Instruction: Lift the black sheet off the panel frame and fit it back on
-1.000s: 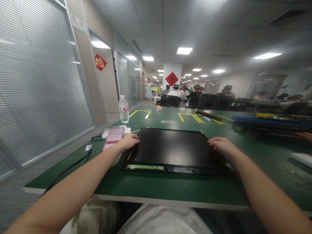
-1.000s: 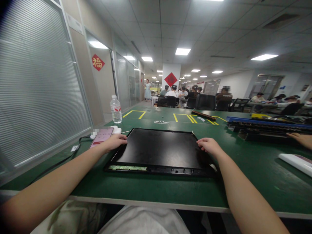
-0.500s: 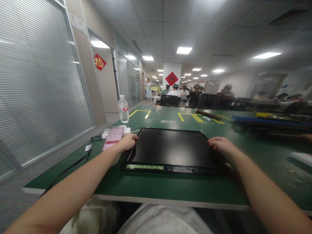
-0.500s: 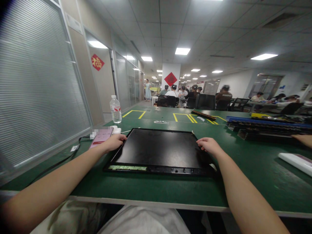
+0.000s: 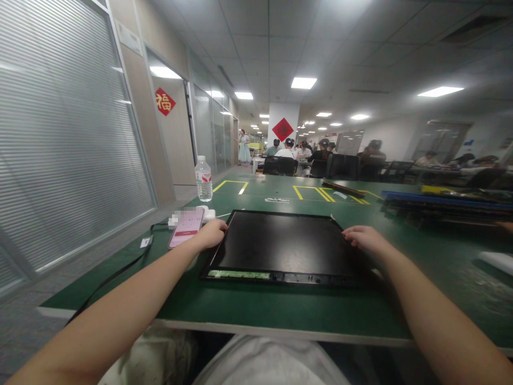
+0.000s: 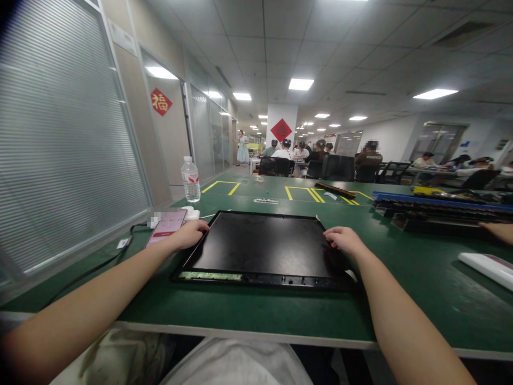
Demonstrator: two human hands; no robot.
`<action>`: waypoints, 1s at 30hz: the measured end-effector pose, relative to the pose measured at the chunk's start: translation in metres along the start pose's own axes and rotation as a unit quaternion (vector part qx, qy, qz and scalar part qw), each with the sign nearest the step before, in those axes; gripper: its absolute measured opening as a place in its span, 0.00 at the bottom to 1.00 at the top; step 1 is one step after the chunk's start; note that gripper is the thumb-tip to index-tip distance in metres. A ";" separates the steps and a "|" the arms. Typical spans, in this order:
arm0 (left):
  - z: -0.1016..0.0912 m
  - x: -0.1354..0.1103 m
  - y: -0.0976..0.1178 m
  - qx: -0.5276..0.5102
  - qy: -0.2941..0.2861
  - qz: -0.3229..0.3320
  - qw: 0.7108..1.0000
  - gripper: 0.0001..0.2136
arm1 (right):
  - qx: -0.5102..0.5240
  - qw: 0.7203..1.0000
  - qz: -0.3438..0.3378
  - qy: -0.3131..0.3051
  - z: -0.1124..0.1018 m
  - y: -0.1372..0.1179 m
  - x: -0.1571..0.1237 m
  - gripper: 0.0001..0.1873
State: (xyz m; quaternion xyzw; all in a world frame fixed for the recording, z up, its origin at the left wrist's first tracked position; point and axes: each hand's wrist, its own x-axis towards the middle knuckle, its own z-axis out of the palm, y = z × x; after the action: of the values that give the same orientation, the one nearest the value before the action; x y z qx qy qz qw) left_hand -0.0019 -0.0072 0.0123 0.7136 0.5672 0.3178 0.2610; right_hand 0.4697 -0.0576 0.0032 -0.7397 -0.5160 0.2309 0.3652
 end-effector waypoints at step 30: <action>-0.021 -0.024 0.015 0.175 -0.247 0.192 0.934 0.40 | -0.005 1.000 -0.006 -0.004 0.001 -0.001 -0.001 0.08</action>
State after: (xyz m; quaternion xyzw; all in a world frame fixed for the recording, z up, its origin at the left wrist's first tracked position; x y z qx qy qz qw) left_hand -0.0118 -0.0339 0.0338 0.8992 0.3839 0.0715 0.1975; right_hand 0.4680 -0.0581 0.0037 -0.7374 -0.5232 0.2289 0.3607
